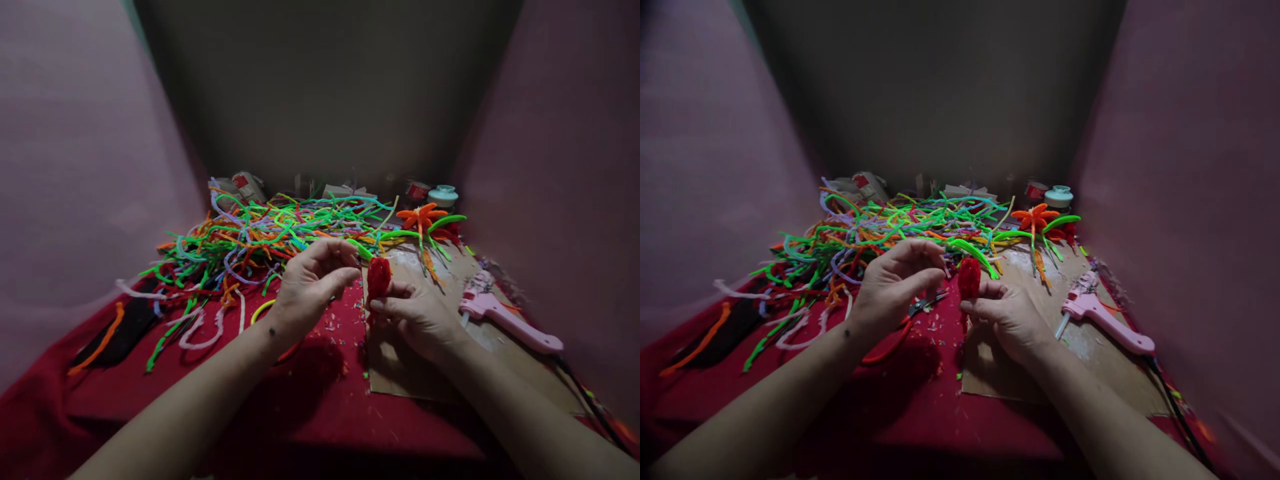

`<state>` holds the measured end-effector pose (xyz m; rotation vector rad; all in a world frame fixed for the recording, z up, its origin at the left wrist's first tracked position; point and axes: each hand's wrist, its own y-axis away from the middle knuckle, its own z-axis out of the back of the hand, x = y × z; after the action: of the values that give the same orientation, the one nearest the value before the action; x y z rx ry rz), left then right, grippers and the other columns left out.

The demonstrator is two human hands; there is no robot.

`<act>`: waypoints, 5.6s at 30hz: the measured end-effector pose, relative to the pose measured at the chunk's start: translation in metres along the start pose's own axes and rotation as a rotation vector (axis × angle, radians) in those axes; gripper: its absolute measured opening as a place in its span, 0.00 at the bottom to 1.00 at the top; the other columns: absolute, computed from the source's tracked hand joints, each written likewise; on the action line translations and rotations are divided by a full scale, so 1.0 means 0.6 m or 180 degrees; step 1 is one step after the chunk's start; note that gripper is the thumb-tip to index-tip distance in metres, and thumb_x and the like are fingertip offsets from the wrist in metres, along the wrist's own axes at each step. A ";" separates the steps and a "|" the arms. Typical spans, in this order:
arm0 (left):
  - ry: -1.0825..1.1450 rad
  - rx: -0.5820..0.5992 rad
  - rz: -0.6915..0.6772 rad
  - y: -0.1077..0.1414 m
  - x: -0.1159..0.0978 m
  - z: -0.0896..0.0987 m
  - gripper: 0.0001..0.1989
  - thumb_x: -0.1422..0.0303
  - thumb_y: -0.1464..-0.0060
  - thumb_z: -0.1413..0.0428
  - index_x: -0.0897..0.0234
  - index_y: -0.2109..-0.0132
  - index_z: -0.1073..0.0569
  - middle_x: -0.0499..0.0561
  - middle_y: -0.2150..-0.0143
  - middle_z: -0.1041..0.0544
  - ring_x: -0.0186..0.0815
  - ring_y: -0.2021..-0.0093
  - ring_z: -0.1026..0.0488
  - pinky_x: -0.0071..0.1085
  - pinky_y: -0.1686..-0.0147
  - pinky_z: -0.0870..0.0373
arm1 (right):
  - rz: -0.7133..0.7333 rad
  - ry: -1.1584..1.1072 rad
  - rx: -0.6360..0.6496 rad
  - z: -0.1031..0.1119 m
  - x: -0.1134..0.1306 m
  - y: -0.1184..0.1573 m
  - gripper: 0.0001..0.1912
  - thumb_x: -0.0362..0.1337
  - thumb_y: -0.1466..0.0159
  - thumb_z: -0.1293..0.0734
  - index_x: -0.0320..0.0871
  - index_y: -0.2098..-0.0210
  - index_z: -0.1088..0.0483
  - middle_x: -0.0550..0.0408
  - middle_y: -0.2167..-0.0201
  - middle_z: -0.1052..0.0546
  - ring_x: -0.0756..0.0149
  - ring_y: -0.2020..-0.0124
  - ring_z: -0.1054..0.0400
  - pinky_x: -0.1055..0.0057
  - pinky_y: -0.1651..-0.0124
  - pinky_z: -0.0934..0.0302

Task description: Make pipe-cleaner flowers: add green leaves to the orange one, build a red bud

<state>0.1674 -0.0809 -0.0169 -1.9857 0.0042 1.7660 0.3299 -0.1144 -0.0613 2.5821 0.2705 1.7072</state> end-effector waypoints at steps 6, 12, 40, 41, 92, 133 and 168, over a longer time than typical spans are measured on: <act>-0.0846 -0.0017 -0.0569 0.008 0.011 -0.015 0.01 0.73 0.51 0.41 0.65 0.69 0.27 0.47 0.70 0.29 0.28 0.69 0.33 0.23 0.71 0.36 | -0.0120 0.0087 0.0026 -0.001 -0.004 0.000 0.10 0.32 0.58 0.24 0.40 0.76 0.26 0.60 0.82 0.28 0.76 0.81 0.40 0.74 0.75 0.48; -0.0065 -0.0496 -0.0166 -0.007 -0.013 0.005 0.06 0.67 0.47 0.45 0.64 0.70 0.33 0.43 0.81 0.33 0.26 0.82 0.38 0.22 0.82 0.40 | -0.0139 0.0035 0.0001 -0.003 -0.002 0.000 0.09 0.33 0.57 0.24 0.39 0.76 0.26 0.58 0.82 0.27 0.74 0.81 0.39 0.74 0.76 0.47; -0.0423 -0.0345 -0.0119 -0.004 -0.005 -0.008 0.09 0.66 0.45 0.46 0.63 0.71 0.36 0.42 0.83 0.33 0.26 0.84 0.37 0.22 0.82 0.41 | -0.0040 0.0332 -0.0002 -0.006 0.004 0.009 0.06 0.32 0.55 0.26 0.39 0.77 0.26 0.59 0.83 0.28 0.75 0.82 0.40 0.73 0.75 0.47; -0.0275 -0.0453 -0.0247 -0.008 -0.010 -0.003 0.09 0.65 0.45 0.46 0.62 0.70 0.37 0.42 0.83 0.33 0.26 0.84 0.36 0.22 0.82 0.40 | -0.0097 0.0343 0.0023 -0.005 0.002 0.009 0.06 0.32 0.55 0.26 0.39 0.78 0.27 0.59 0.83 0.29 0.75 0.82 0.40 0.74 0.76 0.48; -0.0773 0.0417 0.0311 0.013 0.016 -0.018 0.07 0.70 0.46 0.48 0.65 0.71 0.36 0.40 0.81 0.36 0.22 0.84 0.41 0.21 0.82 0.43 | -0.0180 -0.0203 0.0567 0.008 -0.013 -0.005 0.09 0.31 0.53 0.26 0.39 0.70 0.24 0.58 0.80 0.26 0.75 0.82 0.37 0.76 0.77 0.42; -0.0346 0.0248 0.0418 -0.013 0.035 0.012 0.10 0.66 0.44 0.49 0.65 0.70 0.37 0.43 0.78 0.32 0.26 0.78 0.35 0.23 0.75 0.38 | -0.0190 -0.0827 0.1562 0.028 -0.011 -0.005 0.12 0.36 0.53 0.26 0.44 0.70 0.31 0.61 0.81 0.30 0.74 0.81 0.39 0.78 0.79 0.45; -0.0254 0.0453 0.1376 0.020 0.046 -0.022 0.07 0.66 0.48 0.47 0.65 0.70 0.32 0.42 0.85 0.32 0.25 0.90 0.38 0.20 0.90 0.42 | 0.0376 -0.0137 -0.0198 0.001 -0.023 -0.012 0.11 0.33 0.58 0.23 0.39 0.77 0.27 0.59 0.83 0.26 0.74 0.84 0.35 0.77 0.80 0.41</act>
<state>0.1805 -0.0877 -0.0460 -1.9097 0.5552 2.0382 0.3241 -0.1094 -0.0751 2.6348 0.0637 1.6639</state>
